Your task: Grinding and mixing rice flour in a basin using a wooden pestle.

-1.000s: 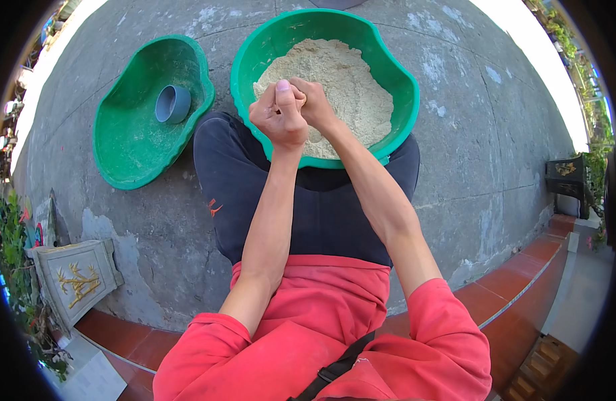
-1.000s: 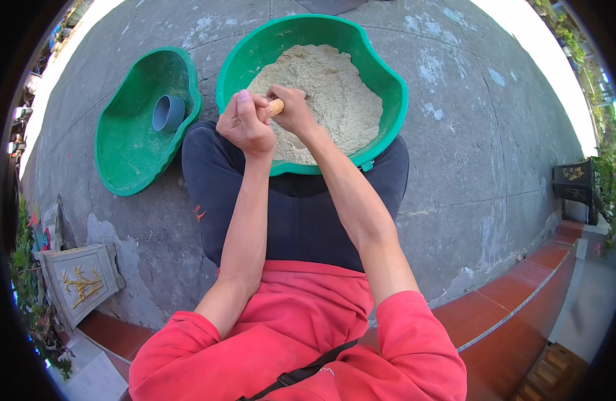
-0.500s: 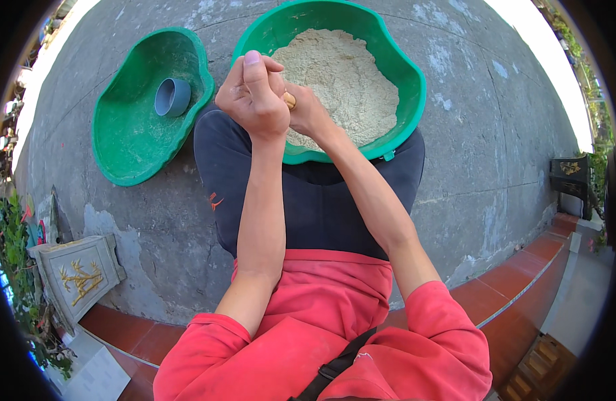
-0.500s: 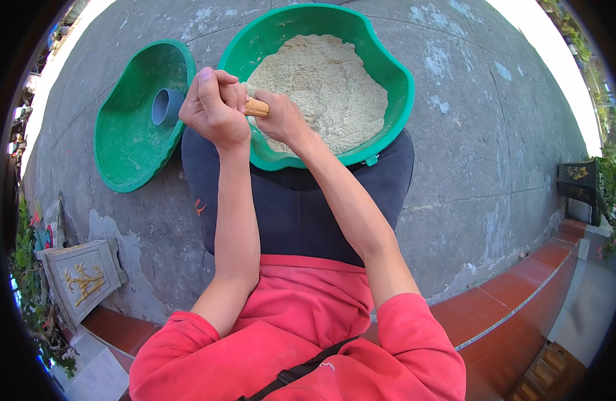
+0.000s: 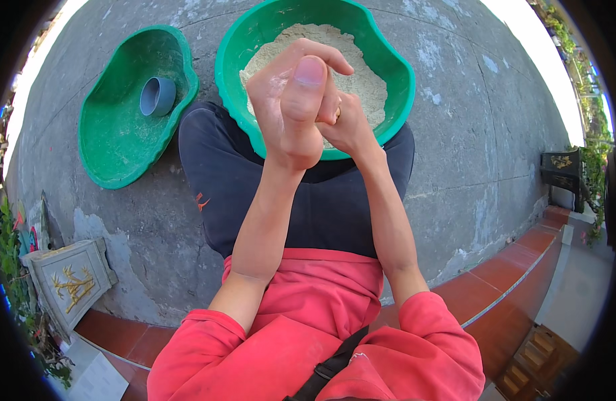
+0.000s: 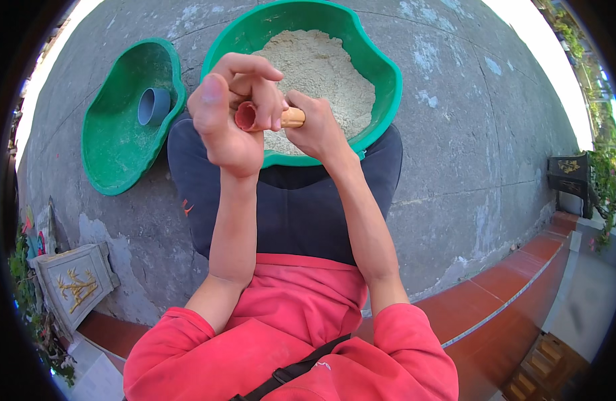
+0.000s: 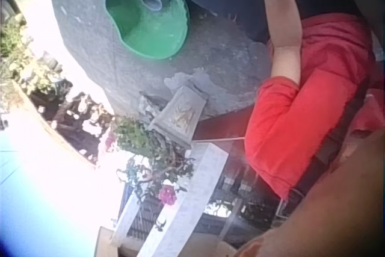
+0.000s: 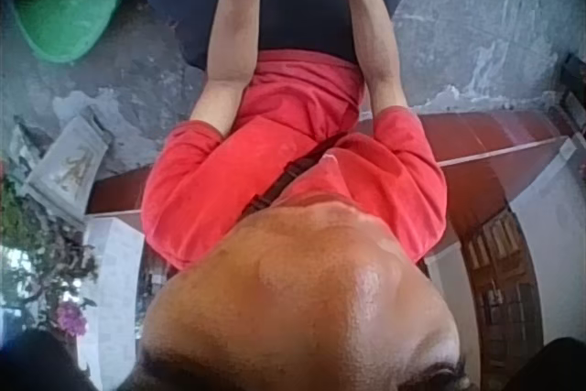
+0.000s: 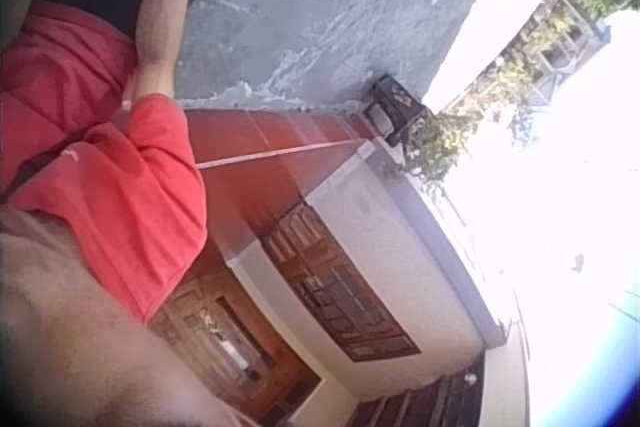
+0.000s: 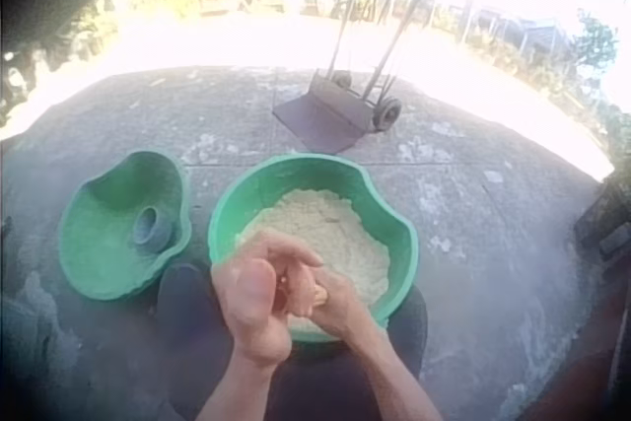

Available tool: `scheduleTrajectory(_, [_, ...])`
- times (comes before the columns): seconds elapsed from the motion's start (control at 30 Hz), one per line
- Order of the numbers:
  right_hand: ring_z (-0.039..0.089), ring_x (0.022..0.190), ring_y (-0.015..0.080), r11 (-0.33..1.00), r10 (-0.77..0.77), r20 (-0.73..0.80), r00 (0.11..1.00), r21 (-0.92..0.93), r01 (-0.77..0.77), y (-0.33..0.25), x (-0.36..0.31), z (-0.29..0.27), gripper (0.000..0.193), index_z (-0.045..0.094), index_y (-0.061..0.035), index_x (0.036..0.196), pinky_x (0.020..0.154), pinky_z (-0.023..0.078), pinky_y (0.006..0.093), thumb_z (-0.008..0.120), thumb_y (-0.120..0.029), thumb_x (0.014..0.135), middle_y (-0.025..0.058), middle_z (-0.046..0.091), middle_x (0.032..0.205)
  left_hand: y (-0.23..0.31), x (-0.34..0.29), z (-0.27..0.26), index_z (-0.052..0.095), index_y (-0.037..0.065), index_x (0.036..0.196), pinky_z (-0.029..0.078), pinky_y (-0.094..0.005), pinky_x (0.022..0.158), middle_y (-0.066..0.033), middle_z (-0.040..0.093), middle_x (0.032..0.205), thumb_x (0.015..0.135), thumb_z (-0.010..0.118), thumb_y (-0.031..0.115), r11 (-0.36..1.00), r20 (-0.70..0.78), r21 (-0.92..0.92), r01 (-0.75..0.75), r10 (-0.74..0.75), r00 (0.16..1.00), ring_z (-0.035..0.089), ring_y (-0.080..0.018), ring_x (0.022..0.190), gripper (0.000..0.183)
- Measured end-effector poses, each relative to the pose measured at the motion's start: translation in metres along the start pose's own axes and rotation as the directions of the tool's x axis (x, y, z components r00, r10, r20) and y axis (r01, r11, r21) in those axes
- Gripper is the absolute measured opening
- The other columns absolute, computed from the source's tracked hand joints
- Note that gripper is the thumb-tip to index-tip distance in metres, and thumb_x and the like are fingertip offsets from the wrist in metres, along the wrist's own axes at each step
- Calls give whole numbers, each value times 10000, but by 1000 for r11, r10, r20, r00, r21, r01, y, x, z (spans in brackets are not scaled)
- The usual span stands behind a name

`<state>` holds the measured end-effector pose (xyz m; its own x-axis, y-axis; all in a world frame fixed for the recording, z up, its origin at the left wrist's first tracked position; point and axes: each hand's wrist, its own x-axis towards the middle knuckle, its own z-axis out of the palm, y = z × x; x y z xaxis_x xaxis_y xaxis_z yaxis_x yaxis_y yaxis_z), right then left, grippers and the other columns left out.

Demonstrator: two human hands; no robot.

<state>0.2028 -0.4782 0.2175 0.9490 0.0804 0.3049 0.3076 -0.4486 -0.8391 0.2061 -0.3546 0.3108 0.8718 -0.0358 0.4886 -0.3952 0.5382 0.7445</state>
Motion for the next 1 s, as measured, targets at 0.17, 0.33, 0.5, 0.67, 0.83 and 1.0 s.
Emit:
scheduleTrajectory(0.17, [697, 748, 211, 998, 5, -126, 992, 69, 4, 51, -8, 7, 119, 659, -38, 906, 679, 526, 359, 647, -3, 793, 104, 714, 817, -58, -3, -5, 633, -20, 740, 288, -255, 469, 37, 380, 470, 982, 485, 401, 960, 178, 205, 188, -226, 958, 369, -45, 460, 508])
scheduleTrajectory(0.33, [648, 715, 368, 994, 107, 72, 992, 4, -107, 53, 18, 20, 135, 663, -42, 855, 652, 501, 397, 606, 24, 751, 180, 663, 769, -70, 1, -33, 588, -32, 644, 241, -268, 425, 40, 375, 469, 986, 477, 393, 983, -15, 177, 49, -47, 999, 340, -33, 440, 557])
scheduleTrajectory(0.5, [660, 695, 319, 973, -168, -47, 985, 151, 173, 83, 39, 32, 112, 641, -55, 801, 627, 508, 371, 682, -27, 700, 119, 678, 748, -81, -5, -24, 605, -7, 643, 274, -235, 425, 14, 440, 455, 998, 447, 329, 838, 116, 482, -258, 230, 966, 400, -46, 417, 514])
scheduleTrajectory(0.67, [676, 753, 316, 957, -40, -49, 998, 286, 53, 54, 44, 43, 130, 654, -82, 862, 649, 519, 371, 698, -147, 759, 103, 698, 816, -80, -7, -28, 607, -8, 648, 281, -235, 427, 3, 469, 467, 982, 495, 253, 802, 36, 540, -256, 282, 959, 426, -47, 429, 438])
scheduleTrajectory(0.83, [655, 735, 367, 960, -120, 66, 991, 264, 99, 17, 52, 67, 189, 637, -35, 810, 649, 503, 423, 707, -189, 725, 164, 670, 769, -19, 13, -3, 604, -25, 649, 284, -250, 414, 2, 455, 464, 975, 533, 186, 714, -184, 698, -64, 264, 947, 407, -56, 405, 394])
scheduleTrajectory(1.0, [623, 709, 407, 956, 208, 137, 969, 181, -231, -10, 26, 70, 115, 642, -7, 759, 634, 490, 442, 679, -113, 734, 220, 645, 733, 0, 18, -21, 583, -37, 693, 308, -267, 385, -26, 409, 439, 976, 488, 180, 924, -380, 322, 205, -72, 922, 357, -91, 358, 370])
